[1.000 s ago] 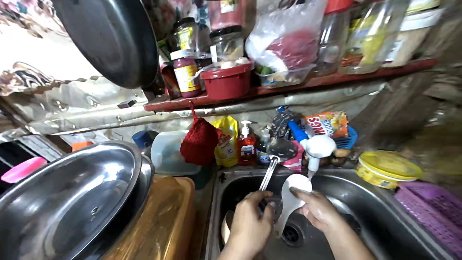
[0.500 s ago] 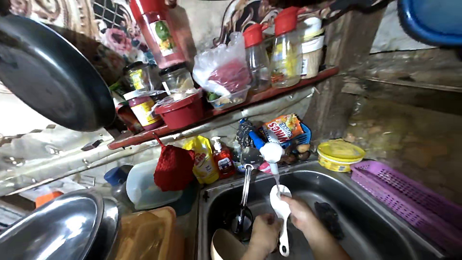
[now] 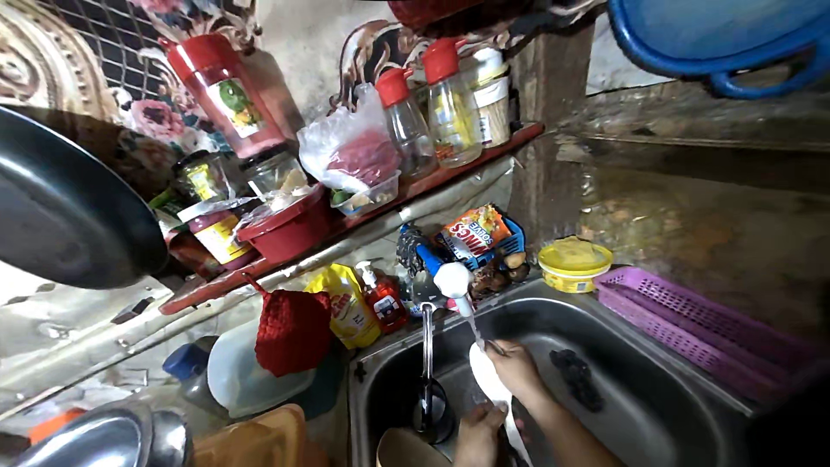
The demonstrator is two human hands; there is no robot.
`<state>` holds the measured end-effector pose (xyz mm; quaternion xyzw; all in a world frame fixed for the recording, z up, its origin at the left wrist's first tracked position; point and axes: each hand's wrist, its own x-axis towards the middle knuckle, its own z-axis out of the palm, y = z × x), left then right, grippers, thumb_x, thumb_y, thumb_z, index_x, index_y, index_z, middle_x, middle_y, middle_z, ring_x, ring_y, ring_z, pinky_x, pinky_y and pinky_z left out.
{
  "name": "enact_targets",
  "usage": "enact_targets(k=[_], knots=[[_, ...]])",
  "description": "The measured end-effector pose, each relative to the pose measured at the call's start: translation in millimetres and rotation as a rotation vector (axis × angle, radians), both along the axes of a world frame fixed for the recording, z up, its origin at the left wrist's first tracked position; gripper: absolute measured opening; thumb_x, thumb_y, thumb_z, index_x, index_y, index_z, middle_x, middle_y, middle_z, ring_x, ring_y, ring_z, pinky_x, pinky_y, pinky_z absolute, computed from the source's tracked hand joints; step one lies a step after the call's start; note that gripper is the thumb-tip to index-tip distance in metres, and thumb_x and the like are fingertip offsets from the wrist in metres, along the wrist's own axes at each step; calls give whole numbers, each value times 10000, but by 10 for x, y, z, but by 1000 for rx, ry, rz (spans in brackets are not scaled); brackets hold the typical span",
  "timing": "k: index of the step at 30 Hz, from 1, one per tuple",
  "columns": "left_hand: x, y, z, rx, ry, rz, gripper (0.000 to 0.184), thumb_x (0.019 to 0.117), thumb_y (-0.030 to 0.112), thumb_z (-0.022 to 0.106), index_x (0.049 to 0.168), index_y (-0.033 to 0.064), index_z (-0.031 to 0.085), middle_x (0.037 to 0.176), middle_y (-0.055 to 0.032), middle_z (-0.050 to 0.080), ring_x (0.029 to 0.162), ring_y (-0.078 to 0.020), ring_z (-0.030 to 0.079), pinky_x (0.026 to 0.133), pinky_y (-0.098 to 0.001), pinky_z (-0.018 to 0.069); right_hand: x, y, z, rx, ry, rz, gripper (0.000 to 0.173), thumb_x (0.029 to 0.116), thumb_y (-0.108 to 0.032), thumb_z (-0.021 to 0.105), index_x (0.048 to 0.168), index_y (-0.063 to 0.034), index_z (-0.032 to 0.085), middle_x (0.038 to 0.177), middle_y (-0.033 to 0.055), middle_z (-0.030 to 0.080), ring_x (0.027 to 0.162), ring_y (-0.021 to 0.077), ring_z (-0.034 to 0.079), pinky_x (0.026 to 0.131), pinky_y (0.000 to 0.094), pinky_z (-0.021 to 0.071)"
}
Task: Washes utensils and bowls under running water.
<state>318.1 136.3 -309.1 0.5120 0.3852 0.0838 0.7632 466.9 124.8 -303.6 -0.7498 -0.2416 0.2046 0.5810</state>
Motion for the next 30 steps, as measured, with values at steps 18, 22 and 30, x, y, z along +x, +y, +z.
enact_targets(k=[18, 22, 30], knots=[[1, -122, 152, 241, 38, 247, 223, 1043, 163, 602, 1110, -45, 560, 761, -122, 682, 527, -144, 612, 494, -273, 526, -7, 34, -9, -62, -28, -38, 306, 939, -292, 758, 940, -2, 658, 838, 122, 637, 805, 239, 616, 778, 467, 509], [75, -105, 150, 249, 46, 280, 301, 1088, 258, 522, 1090, -36, 588, 701, -112, 641, 524, -163, 613, 500, -298, 544, -35, 96, -80, 235, 266, -170, 348, 1058, -290, 589, 914, -10, 739, 823, 80, 685, 768, 148, 637, 757, 383, 534], [298, 395, 294, -52, -83, 119, 469, 1117, 440, 330, 964, 61, 558, 626, 0, 487, 484, -100, 498, 463, -239, 468, -11, -95, 70, 432, 808, 314, 468, 1128, -389, 296, 1352, -76, 562, 1145, 91, 684, 933, 181, 684, 770, 352, 575]])
